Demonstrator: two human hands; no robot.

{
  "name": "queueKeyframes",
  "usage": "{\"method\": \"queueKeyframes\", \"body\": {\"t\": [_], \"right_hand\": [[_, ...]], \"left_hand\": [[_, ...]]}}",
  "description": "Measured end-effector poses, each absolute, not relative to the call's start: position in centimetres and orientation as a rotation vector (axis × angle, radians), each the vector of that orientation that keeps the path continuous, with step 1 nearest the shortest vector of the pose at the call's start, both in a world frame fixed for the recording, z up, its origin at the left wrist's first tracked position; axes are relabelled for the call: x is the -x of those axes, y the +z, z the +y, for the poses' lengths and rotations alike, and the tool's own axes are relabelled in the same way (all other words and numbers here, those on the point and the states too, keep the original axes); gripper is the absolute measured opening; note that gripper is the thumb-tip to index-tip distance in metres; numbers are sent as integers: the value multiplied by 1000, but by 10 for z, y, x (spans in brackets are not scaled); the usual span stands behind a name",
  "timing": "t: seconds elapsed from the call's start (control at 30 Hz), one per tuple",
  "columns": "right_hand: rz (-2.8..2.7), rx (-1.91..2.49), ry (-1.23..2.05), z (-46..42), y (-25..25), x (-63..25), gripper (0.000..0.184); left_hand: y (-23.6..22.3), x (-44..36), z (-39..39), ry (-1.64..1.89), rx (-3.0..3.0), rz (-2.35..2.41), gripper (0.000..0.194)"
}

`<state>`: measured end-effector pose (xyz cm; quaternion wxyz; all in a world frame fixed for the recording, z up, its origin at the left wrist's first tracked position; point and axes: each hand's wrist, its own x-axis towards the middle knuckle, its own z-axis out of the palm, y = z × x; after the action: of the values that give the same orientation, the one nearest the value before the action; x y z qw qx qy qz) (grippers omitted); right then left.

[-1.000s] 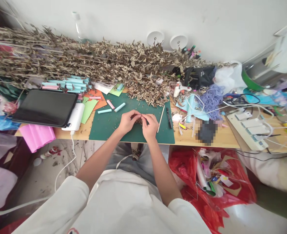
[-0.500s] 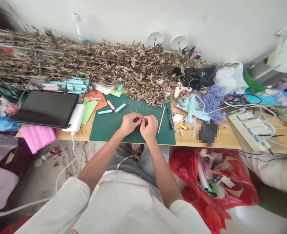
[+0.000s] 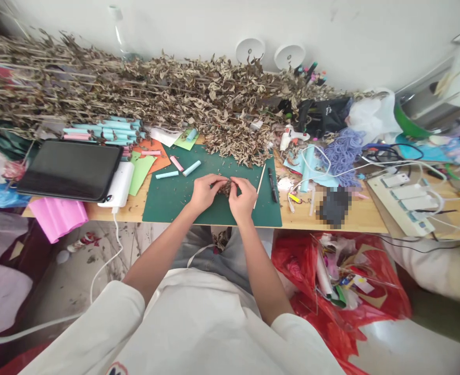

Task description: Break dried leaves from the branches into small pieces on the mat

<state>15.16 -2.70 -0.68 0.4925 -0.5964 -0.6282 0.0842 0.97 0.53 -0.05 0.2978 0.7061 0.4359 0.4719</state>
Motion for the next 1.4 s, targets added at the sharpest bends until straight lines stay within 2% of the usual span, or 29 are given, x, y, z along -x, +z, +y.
{"method": "queueKeyframes", "body": {"t": [0.1,0.5,0.87,1.4], "right_hand": [[-1550,1424,203,-29,-2,-150,26],[-1511,1339,324,-27,-3,-152,17],[-1495,1414,193,-29,-4,-151,18],[-1514,1372,220,-29,-3,-150,17]], "left_hand": [[0,-9,5,1253,-1840,1175,16],[0,-11,4,1241,-1805,1163,18],[4,-10,0,1229,-1873,1176,21],[5,-9,3,1233,-1977,1107,17]]}}
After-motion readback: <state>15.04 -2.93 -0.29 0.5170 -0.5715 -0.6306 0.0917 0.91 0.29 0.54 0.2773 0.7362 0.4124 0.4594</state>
